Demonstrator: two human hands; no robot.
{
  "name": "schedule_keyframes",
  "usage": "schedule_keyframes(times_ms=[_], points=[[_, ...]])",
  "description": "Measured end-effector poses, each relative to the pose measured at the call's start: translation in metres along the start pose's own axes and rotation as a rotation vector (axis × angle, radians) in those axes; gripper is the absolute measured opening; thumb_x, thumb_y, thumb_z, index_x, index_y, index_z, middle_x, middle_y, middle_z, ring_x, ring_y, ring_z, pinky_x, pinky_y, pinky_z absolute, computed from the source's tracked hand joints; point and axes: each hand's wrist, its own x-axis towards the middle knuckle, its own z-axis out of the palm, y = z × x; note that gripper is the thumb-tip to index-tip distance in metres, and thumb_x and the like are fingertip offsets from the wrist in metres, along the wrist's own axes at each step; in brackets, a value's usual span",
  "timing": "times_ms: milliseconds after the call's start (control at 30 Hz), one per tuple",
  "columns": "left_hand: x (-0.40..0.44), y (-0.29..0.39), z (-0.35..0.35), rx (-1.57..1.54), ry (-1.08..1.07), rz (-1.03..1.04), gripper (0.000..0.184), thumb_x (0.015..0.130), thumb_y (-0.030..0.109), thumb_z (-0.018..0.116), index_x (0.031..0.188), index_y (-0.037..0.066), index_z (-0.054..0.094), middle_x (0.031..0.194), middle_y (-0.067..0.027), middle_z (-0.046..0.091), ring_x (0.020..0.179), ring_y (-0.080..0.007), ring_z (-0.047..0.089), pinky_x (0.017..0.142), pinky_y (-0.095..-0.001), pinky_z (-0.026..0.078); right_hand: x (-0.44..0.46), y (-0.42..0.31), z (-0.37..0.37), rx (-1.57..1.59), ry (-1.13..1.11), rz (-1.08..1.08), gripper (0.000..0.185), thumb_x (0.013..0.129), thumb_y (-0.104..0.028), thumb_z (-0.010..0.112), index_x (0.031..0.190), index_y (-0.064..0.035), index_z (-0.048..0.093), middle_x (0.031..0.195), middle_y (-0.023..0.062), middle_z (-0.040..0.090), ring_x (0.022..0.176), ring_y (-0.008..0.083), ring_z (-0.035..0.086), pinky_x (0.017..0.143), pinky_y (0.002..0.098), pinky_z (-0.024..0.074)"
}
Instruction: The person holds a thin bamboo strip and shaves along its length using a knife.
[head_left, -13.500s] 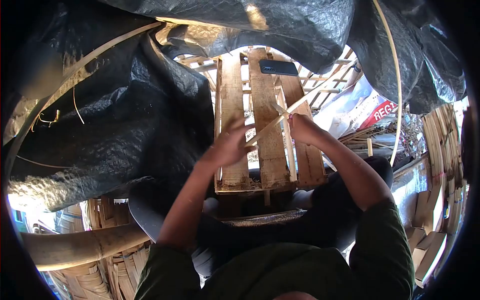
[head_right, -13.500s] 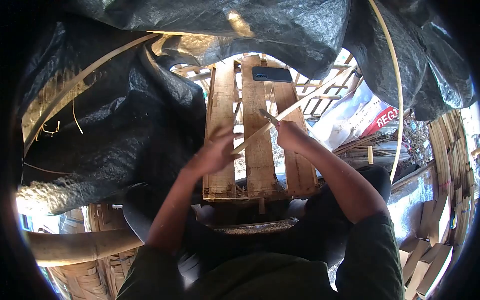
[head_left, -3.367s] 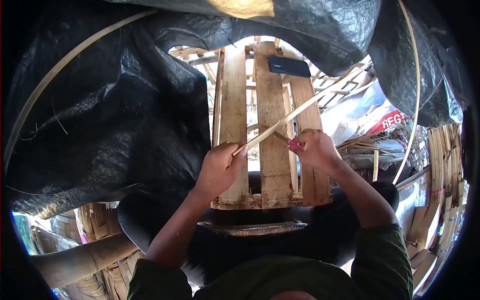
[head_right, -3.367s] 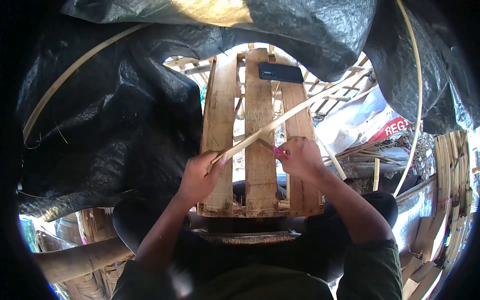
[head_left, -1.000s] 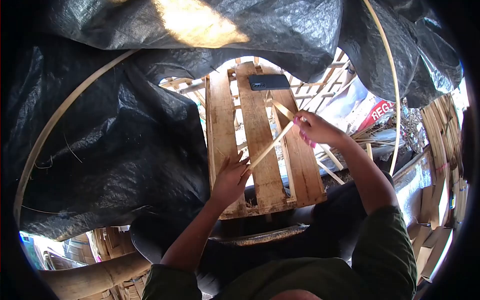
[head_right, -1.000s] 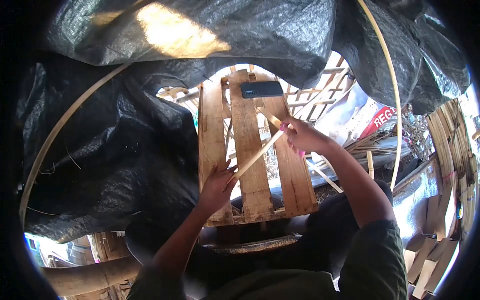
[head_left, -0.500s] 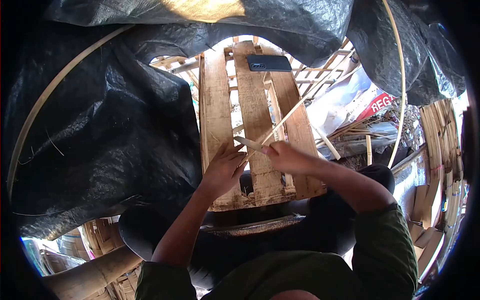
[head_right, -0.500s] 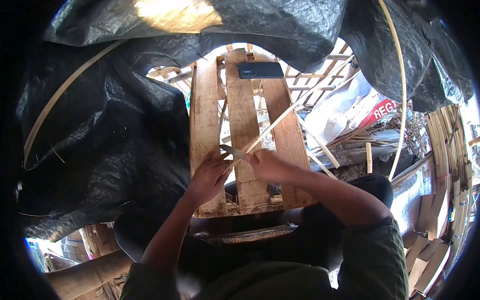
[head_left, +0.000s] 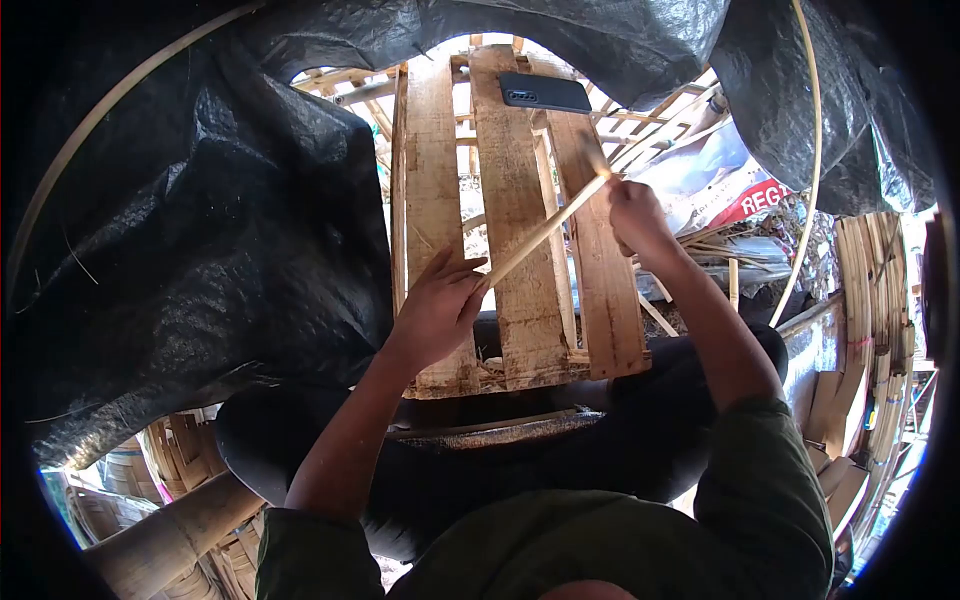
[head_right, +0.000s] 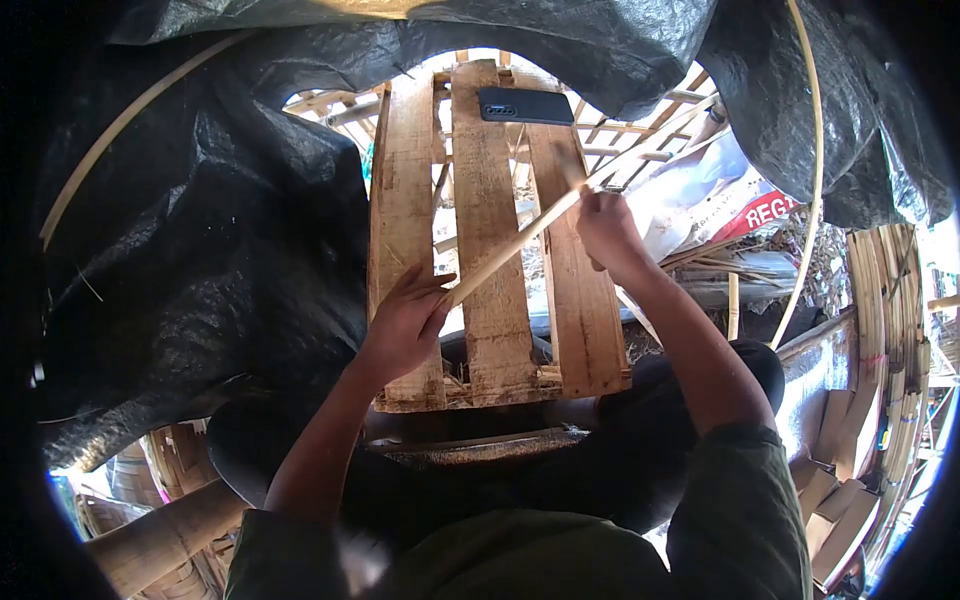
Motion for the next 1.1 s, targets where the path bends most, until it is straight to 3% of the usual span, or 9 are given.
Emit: schedule_keyframes(times_ms=[133, 233, 300, 533, 633, 700, 833, 933, 1100], points=[[0.000, 0.000, 0.001, -0.002, 0.006, 0.015, 0.018, 0.098, 0.010, 0.054, 0.099, -0.002, 0.067, 0.103, -0.0168, 0.069, 0.120, -0.0266, 0.059, 0.121, -0.0463, 0.028, -0.030, -0.007, 0.037, -0.078, 0.004, 0.027, 0.041, 0.107, -0.035, 0.039, 0.096, 0.0002, 0.054, 0.058, 0.0076, 0.054, 0.040, 0.0174, 0.053, 0.036, 0.0384, 0.0431], [0.000, -0.002, -0.001, 0.045, -0.035, 0.019, 0.018, 0.098, 0.009, 0.053, 0.099, -0.003, 0.067, 0.105, -0.0174, 0.069, 0.121, -0.0265, 0.059, 0.122, -0.0462, 0.027, -0.013, -0.011, -0.012, 0.236, -0.408, 0.130, 0.039, 0.107, -0.038, 0.041, 0.087, -0.0052, 0.049, 0.054, 0.0018, 0.045, 0.038, 0.0121, 0.042, 0.036, 0.0342, 0.0347], [0.000, -0.001, 0.000, 0.002, -0.011, 0.010, 0.018, 0.098, 0.009, 0.053, 0.098, -0.003, 0.066, 0.105, -0.0179, 0.069, 0.121, -0.0266, 0.059, 0.122, -0.0460, 0.027, -0.005, -0.003, -0.025, 0.487, -0.093, 0.081, 0.035, 0.105, -0.040, 0.045, 0.082, -0.0128, 0.044, 0.054, -0.0068, 0.030, 0.038, 0.0051, 0.027, 0.035, 0.0254, 0.0226], [-0.001, -0.002, 0.003, -0.016, -0.006, 0.009, 0.018, 0.098, 0.009, 0.053, 0.097, -0.004, 0.065, 0.106, -0.0192, 0.068, 0.119, -0.0287, 0.059, 0.122, -0.0466, 0.027, -0.034, -0.017, -0.001, 0.177, -0.472, -0.058, 0.034, 0.108, -0.035, 0.040, 0.085, -0.0095, 0.047, 0.057, -0.0042, 0.038, 0.039, 0.0053, 0.031, 0.034, 0.0253, 0.0241], [0.000, -0.001, 0.003, -0.025, 0.018, -0.001, 0.018, 0.099, 0.009, 0.053, 0.096, -0.004, 0.065, 0.106, -0.0199, 0.068, 0.119, -0.0301, 0.059, 0.121, -0.0477, 0.028, -0.011, -0.006, -0.009, 0.502, -0.002, 0.008, 0.032, 0.108, -0.031, 0.038, 0.085, -0.0098, 0.045, 0.057, -0.0051, 0.038, 0.039, 0.0053, 0.032, 0.033, 0.0255, 0.0251], [0.000, -0.001, 0.003, -0.010, 0.000, -0.003, 0.018, 0.099, 0.009, 0.053, 0.093, -0.004, 0.064, 0.105, -0.0202, 0.068, 0.118, -0.0310, 0.060, 0.121, -0.0486, 0.027, -0.014, 0.014, 0.032, -0.121, -0.123, 0.003, 0.035, 0.108, -0.034, 0.037, 0.090, -0.0049, 0.045, 0.057, -0.0027, 0.040, 0.040, 0.0096, 0.036, 0.034, 0.0285, 0.0275], [0.000, 0.000, 0.000, -0.039, -0.006, 0.028, 0.018, 0.098, 0.009, 0.054, 0.089, -0.003, 0.063, 0.103, -0.0203, 0.068, 0.117, -0.0313, 0.060, 0.121, -0.0493, 0.028, -0.040, -0.014, 0.019, 0.124, -0.417, 0.024, 0.035, 0.107, -0.038, 0.038, 0.087, -0.0098, 0.042, 0.056, -0.0058, 0.036, 0.040, 0.0084, 0.034, 0.037, 0.0285, 0.0277], [0.001, 0.000, -0.001, -0.021, -0.042, -0.006, 0.017, 0.098, 0.006, 0.053, 0.100, -0.005, 0.065, 0.106, -0.0204, 0.068, 0.119, -0.0320, 0.060, 0.121, -0.0500, 0.027, -0.017, -0.005, -0.002, 0.501, 0.012, -0.010, 0.030, 0.107, -0.035, 0.040, 0.091, -0.0101, 0.043, 0.055, -0.0055, 0.032, 0.040, 0.0089, 0.029, 0.036, 0.0283, 0.0260], [0.000, -0.003, 0.003, -0.021, 0.005, 0.031, 0.017, 0.097, 0.009, 0.056, 0.098, -0.003, 0.067, 0.106, -0.0186, 0.069, 0.119, -0.0304, 0.060, 0.121, -0.0489, 0.028, -0.038, 0.010, 0.059, 0.043, -0.143, -0.047, 0.035, 0.107, -0.040, 0.040, 0.091, -0.0092, 0.044, 0.059, -0.0026, 0.039, 0.041, 0.0085, 0.037, 0.035, 0.0284, 0.0281]])
